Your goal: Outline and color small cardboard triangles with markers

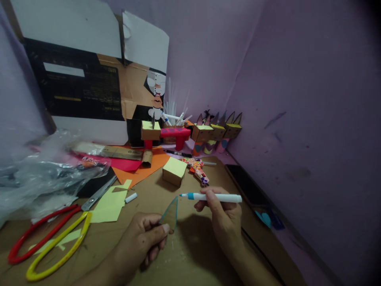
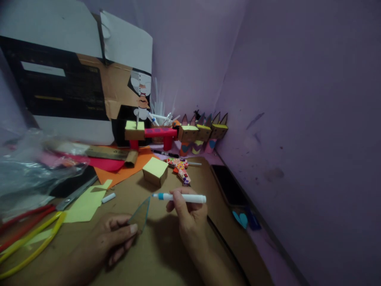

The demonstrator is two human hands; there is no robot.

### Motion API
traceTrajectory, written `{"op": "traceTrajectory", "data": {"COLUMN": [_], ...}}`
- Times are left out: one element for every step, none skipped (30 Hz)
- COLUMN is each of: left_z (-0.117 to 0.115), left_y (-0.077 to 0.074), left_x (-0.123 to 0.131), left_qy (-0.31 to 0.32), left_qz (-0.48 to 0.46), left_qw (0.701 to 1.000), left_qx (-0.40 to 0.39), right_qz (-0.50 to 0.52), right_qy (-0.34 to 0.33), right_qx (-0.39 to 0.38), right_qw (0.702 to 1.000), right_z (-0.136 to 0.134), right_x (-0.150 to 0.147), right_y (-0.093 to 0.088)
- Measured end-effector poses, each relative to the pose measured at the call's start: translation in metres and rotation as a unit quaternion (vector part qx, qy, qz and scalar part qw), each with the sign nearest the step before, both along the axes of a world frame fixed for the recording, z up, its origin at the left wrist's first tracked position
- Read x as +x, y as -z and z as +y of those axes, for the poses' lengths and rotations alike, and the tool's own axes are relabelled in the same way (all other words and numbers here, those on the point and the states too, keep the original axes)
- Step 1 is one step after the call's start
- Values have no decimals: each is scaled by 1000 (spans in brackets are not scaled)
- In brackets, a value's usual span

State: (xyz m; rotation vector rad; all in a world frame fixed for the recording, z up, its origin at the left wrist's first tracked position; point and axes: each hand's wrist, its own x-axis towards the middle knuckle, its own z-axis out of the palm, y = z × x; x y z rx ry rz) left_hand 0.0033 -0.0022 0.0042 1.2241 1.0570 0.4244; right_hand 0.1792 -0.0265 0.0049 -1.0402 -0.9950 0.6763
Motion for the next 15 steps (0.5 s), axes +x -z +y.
{"op": "traceTrajectory", "data": {"left_z": [0,0,1,1,1,1,1,1,1,1,0,0,0,-1,-1], "left_y": [0,1,1,2,2,2,2,2,1,0,-2,-2,-3,-3,-4], "left_x": [0,0,0,0,0,0,0,0,0,0,1,1,2,2,3], "left_qy": [1,3,5,6,7,8,8,8,6,1,-5,-9,-12,-13,-11], "left_qz": [0,-2,-4,-5,-4,-4,-2,1,4,7,9,10,11,12,13], "left_qw": [1000,1000,1000,1000,1000,1000,1000,1000,1000,1000,1000,1000,1000,1000,1000], "left_qx": [0,-1,-1,0,3,7,9,9,7,4,2,-1,-1,0,3], "right_qz": [-4,-9,-14,-17,-19,-20,-19,-18,-16,-16,-17,-17,-18,-18,-17], "right_qy": [-4,-10,-15,-16,-14,-9,0,8,16,21,22,21,17,13,8], "right_qx": [-2,-6,-11,-15,-17,-16,-11,-5,1,5,5,2,-3,-8,-11], "right_qw": [1000,1000,1000,1000,1000,1000,1000,1000,1000,1000,1000,1000,1000,1000,1000], "right_z": [-1,-2,-2,-2,-2,-2,-1,0,0,0,0,0,-1,-1,-2], "right_x": [0,0,-1,-1,-1,-2,-2,-2,-2,-2,-2,-2,-2,-3,-3], "right_y": [0,0,0,0,0,0,-1,-1,-1,-1,-1,-1,0,0,1]}}
